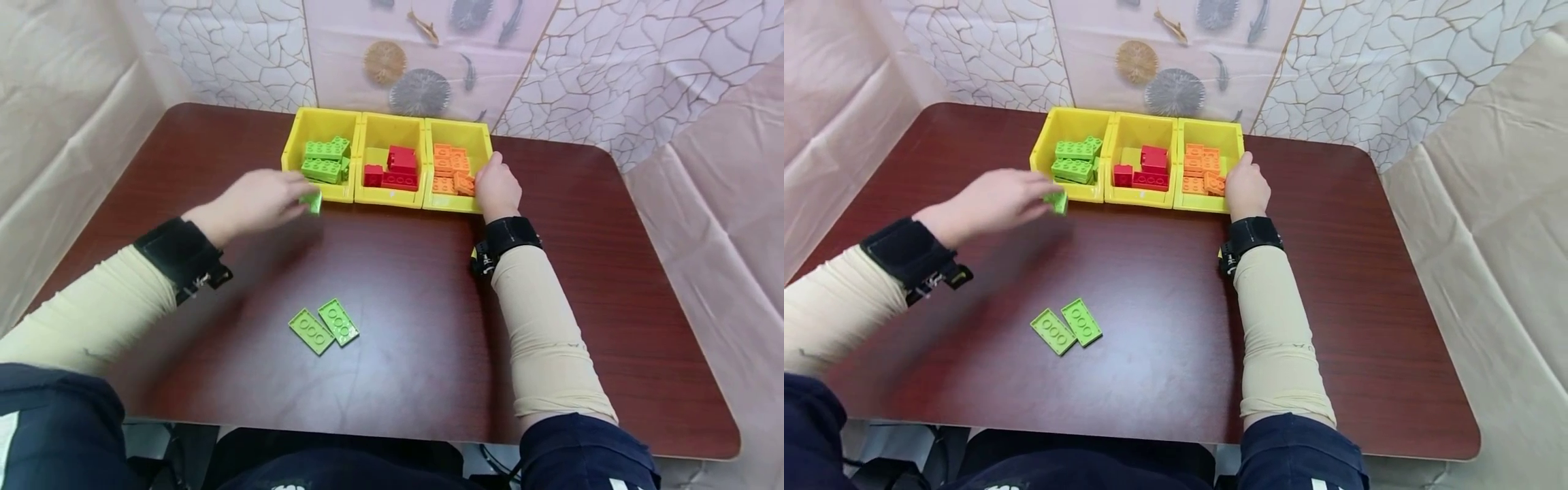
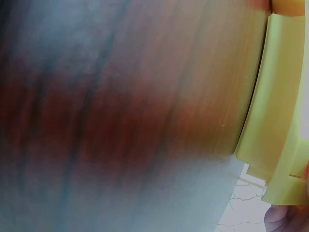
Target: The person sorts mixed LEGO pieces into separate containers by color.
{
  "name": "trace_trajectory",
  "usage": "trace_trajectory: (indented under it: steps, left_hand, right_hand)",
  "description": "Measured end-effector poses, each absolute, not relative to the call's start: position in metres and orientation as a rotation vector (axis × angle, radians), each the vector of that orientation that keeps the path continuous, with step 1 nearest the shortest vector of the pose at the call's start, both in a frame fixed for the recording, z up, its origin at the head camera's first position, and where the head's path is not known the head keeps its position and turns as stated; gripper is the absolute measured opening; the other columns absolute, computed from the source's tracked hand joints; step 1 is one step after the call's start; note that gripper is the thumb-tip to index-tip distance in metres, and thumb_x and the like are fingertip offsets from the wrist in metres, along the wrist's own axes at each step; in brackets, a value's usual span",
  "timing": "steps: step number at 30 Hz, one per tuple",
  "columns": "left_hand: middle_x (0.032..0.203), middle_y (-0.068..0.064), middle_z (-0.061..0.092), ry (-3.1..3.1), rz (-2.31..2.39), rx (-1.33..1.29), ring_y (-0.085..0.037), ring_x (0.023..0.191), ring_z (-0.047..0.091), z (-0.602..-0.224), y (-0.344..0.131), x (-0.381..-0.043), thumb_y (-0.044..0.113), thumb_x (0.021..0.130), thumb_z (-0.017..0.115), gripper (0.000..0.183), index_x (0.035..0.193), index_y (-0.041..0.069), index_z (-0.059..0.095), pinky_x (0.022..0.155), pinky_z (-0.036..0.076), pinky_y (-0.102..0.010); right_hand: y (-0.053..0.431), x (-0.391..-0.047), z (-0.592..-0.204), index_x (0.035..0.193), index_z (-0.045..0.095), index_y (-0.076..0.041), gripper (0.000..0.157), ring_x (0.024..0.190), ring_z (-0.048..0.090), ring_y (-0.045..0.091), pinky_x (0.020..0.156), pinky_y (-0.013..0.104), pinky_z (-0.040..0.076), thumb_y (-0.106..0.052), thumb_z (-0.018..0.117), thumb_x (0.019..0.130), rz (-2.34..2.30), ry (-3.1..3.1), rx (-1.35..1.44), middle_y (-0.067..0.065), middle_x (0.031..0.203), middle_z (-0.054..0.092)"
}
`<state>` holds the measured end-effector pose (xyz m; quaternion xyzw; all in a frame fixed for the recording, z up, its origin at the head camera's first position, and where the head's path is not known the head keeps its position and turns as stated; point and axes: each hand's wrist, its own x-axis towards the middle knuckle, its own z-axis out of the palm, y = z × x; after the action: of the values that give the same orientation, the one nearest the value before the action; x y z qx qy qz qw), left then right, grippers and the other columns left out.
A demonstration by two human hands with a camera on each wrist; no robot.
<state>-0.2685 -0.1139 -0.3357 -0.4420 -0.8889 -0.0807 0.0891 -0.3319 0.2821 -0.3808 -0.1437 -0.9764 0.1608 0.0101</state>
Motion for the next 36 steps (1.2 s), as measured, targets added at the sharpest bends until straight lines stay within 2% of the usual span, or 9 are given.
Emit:
trace_trajectory:
  steps: [7,14,20,28,34,36]
  left_hand:
    - [0.109,-0.018,0.059,-2.81,-0.157,-1.034,-0.035,0.092,0.058,-0.311,-0.107,-0.316,0.016,0.092,0.055,0.031,0.118,0.001,0.058,0.076,0.046,-0.049]
    - [0.104,-0.019,0.056,-2.912,-0.092,-0.937,-0.039,0.092,0.056,-0.312,-0.097,-0.36,0.017,0.094,0.049,0.031,0.119,0.0,0.055,0.075,0.044,-0.052]
    - [0.103,-0.024,0.055,-3.005,-0.059,-0.906,-0.043,0.095,0.054,-0.322,-0.09,-0.395,0.014,0.094,0.045,0.031,0.117,-0.005,0.054,0.081,0.042,-0.054]
    - [0.106,-0.024,0.058,-3.155,-0.062,-0.961,-0.042,0.098,0.053,-0.328,-0.08,-0.418,0.01,0.093,0.043,0.022,0.105,-0.003,0.056,0.085,0.039,-0.054]
    - [0.111,-0.023,0.059,-3.195,-0.045,-0.957,-0.04,0.101,0.052,-0.33,-0.074,-0.425,0.011,0.092,0.046,0.025,0.109,-0.003,0.058,0.088,0.037,-0.055]
    - [0.106,-0.021,0.06,-3.192,-0.025,-0.961,-0.038,0.098,0.052,-0.332,-0.074,-0.425,0.012,0.093,0.047,0.024,0.107,-0.002,0.059,0.089,0.034,-0.056]
  right_hand:
    - [0.279,-0.331,-0.384,0.137,0.027,-0.006,0.043,0.099,0.055,0.037,0.084,0.051,0.044,-0.027,0.023,0.101,0.504,-3.055,-0.473,0.019,0.118,0.053]
    - [0.278,-0.332,-0.387,0.137,0.028,-0.006,0.042,0.097,0.056,0.037,0.083,0.05,0.045,-0.028,0.025,0.101,0.492,-3.05,-0.469,0.019,0.117,0.054]
    - [0.278,-0.332,-0.388,0.139,0.027,-0.007,0.044,0.095,0.056,0.035,0.082,0.049,0.046,-0.028,0.026,0.101,0.48,-3.059,-0.479,0.018,0.116,0.055]
    - [0.282,-0.333,-0.383,0.142,0.023,-0.009,0.046,0.096,0.055,0.032,0.085,0.047,0.045,-0.029,0.027,0.101,0.499,-3.055,-0.489,0.017,0.118,0.054]
    - [0.284,-0.333,-0.381,0.143,0.022,-0.01,0.047,0.098,0.055,0.032,0.086,0.047,0.044,-0.03,0.026,0.1,0.506,-3.053,-0.498,0.016,0.119,0.053]
    - [0.284,-0.333,-0.382,0.142,0.023,-0.009,0.047,0.098,0.055,0.032,0.086,0.047,0.044,-0.03,0.026,0.1,0.502,-3.052,-0.496,0.016,0.119,0.053]
